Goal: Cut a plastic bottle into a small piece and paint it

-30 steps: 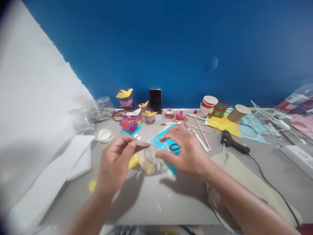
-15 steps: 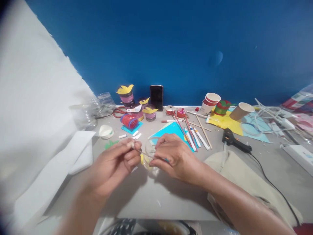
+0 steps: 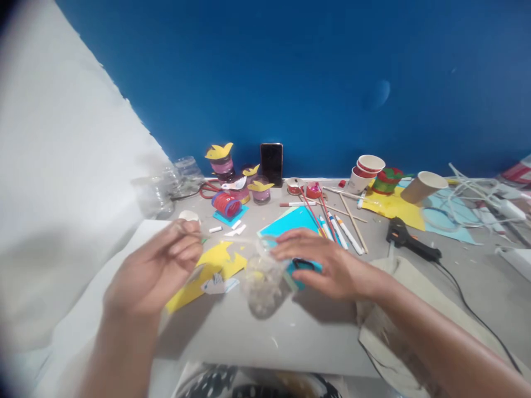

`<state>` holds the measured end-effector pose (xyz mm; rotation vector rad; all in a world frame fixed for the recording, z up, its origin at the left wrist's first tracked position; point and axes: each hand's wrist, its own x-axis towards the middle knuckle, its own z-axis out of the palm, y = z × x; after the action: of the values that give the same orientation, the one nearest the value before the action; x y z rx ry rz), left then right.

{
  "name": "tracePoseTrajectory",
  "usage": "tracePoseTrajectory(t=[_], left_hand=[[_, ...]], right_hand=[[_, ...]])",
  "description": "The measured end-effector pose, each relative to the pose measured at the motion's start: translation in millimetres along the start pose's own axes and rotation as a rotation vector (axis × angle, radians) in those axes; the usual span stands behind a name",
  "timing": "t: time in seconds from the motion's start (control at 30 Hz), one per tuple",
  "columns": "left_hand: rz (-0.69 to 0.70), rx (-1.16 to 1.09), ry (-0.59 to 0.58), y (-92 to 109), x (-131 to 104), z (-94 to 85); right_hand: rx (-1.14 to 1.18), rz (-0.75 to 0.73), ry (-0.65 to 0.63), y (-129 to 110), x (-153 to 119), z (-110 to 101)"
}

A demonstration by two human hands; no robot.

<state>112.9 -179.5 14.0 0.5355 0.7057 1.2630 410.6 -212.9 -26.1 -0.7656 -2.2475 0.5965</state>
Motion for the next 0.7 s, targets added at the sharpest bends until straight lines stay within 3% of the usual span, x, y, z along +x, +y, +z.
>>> tracePoseTrajectory(t=[0.07,0.17,0.37,0.6,0.7], left_hand=[[0.061,0.082,-0.149,-5.7,-8.3,11.1],[0.005,0.167,-0.304,-18.8,-19.1,31.5],[0.03,0.232,-0.393,-33.1,-16.9,55.4],[-0.03,0.188,-0.424,-26.7,-0.7,61.4],[-0.038,0.178,-0.424,-27.0,3.5,61.7]], right_hand=[[-0.08,0.104,0.067,7.9,4.5,-9.1],[-0.197,0.153,0.157,3.8,16.6,-9.7],[-0.373,0.094,0.212,-20.8,41.7,15.8],[-0.111,0.063,-0.04,-21.9,47.1,7.2],[-0.033,0.023,-0.078,-21.6,46.1,2.5]])
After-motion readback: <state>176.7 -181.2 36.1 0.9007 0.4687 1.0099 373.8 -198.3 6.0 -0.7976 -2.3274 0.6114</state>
